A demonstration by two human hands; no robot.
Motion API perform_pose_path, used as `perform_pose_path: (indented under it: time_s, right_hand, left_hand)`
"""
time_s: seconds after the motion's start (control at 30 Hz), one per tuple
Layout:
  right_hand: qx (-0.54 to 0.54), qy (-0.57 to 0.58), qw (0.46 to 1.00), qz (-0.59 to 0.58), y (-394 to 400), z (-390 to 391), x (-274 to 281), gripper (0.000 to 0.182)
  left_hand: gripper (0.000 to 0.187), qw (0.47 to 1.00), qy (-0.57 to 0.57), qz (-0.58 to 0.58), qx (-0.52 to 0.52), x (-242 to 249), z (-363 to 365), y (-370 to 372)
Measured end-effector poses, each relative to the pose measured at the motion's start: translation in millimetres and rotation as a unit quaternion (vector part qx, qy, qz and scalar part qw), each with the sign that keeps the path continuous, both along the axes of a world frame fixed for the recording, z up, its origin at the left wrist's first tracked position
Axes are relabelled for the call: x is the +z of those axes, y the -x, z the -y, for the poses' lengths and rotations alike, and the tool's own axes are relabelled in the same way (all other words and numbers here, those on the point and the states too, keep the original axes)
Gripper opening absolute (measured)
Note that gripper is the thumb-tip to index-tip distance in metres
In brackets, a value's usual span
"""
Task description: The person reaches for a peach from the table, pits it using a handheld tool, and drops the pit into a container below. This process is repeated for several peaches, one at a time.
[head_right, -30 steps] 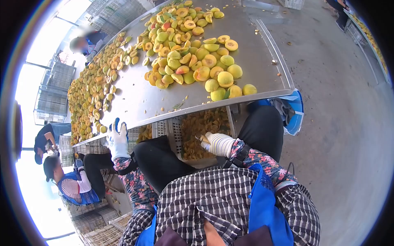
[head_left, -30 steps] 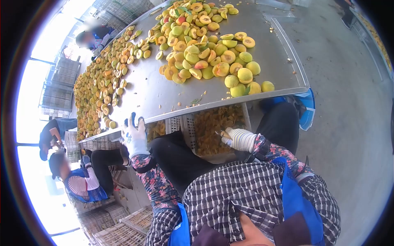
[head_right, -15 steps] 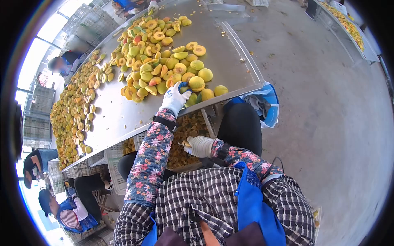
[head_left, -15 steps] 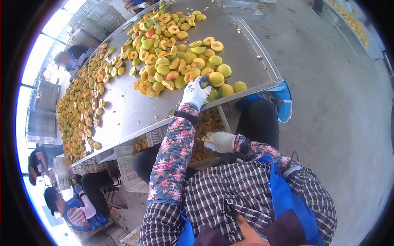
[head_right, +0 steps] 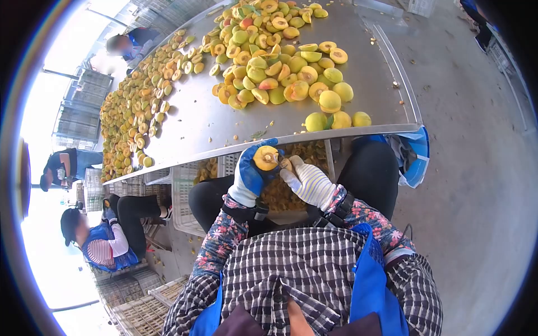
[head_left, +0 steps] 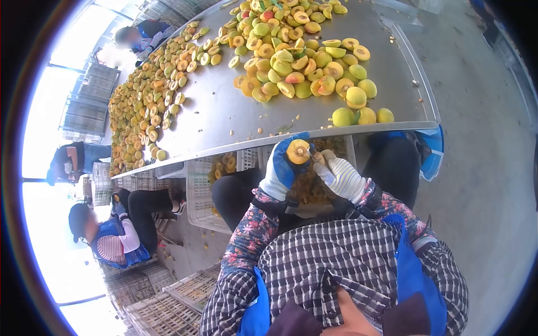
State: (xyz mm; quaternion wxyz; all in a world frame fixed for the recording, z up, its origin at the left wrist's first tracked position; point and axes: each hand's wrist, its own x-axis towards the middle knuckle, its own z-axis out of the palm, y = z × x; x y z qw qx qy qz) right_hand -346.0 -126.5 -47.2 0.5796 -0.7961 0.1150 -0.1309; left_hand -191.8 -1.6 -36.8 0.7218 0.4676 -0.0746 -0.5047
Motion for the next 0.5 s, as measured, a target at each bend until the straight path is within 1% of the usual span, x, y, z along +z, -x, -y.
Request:
perform_pose_path:
  time_s: [0.03, 0.1, 0.13, 0.17, 0.23, 0.27, 0.33, 0.37, 0.4, 0.43, 0.47, 0.5]
  right_hand:
    - [-0.001, 0.001, 1.000, -0.004, -0.6, -2.5, -4.1, 0.034]
    - [-0.012, 0.089, 0.996, -0.001, -3.0, -4.7, -8.8, 0.033]
    - [-0.022, 0.088, 0.996, -0.004, -3.3, -6.3, -8.6, 0.032]
    - [-0.023, 0.090, 0.996, -0.005, -2.0, -6.5, -8.9, 0.032]
    - [-0.038, 0.102, 0.994, 0.002, -0.9, -7.1, -11.2, 0.031]
    - [-0.040, 0.103, 0.994, 0.003, -0.9, -6.3, -12.4, 0.031]
    - [-0.036, 0.110, 0.993, -0.014, 0.1, -4.4, -14.5, 0.031]
    - [-0.036, 0.111, 0.993, -0.015, 0.9, -4.4, -13.8, 0.031]
    - [-0.037, 0.136, 0.990, -0.019, 1.5, -4.7, -12.2, 0.032]
    - [-0.037, 0.162, 0.986, -0.023, 1.8, -5.0, -11.1, 0.033]
    - [-0.037, 0.162, 0.986, -0.023, 1.4, -6.4, -13.3, 0.033]
    - [-0.037, 0.172, 0.984, -0.033, 0.4, -9.2, -18.3, 0.034]
  left_hand:
    - [0.038, 1.000, 0.001, -0.004, -0.001, -3.4, -0.4, 4.6]
    - [0.035, 0.989, -0.009, 0.145, -0.038, -6.9, 1.2, 10.6]
    - [0.035, 0.969, -0.008, 0.244, -0.040, -8.0, 2.0, 16.4]
    - [0.035, 0.969, -0.006, 0.243, -0.041, -10.2, 3.6, 17.2]
    - [0.037, 0.980, 0.032, 0.195, -0.007, -16.2, 6.2, 15.1]
    - [0.037, 0.980, 0.034, 0.195, -0.009, -17.4, 7.3, 13.8]
    - [0.033, 0.995, 0.091, 0.040, 0.017, -20.4, 7.9, 13.3]
    - [0.033, 0.995, 0.092, 0.039, 0.016, -19.9, 8.1, 14.7]
    - [0.029, 0.985, 0.071, 0.155, 0.001, -19.1, 8.3, 16.5]
    - [0.027, 0.962, 0.048, 0.269, -0.014, -18.4, 8.7, 18.2]
    - [0.027, 0.962, 0.049, 0.269, -0.014, -21.2, 8.8, 20.3]
    - [0.028, 0.966, 0.044, 0.256, 0.015, -26.6, 8.6, 22.9]
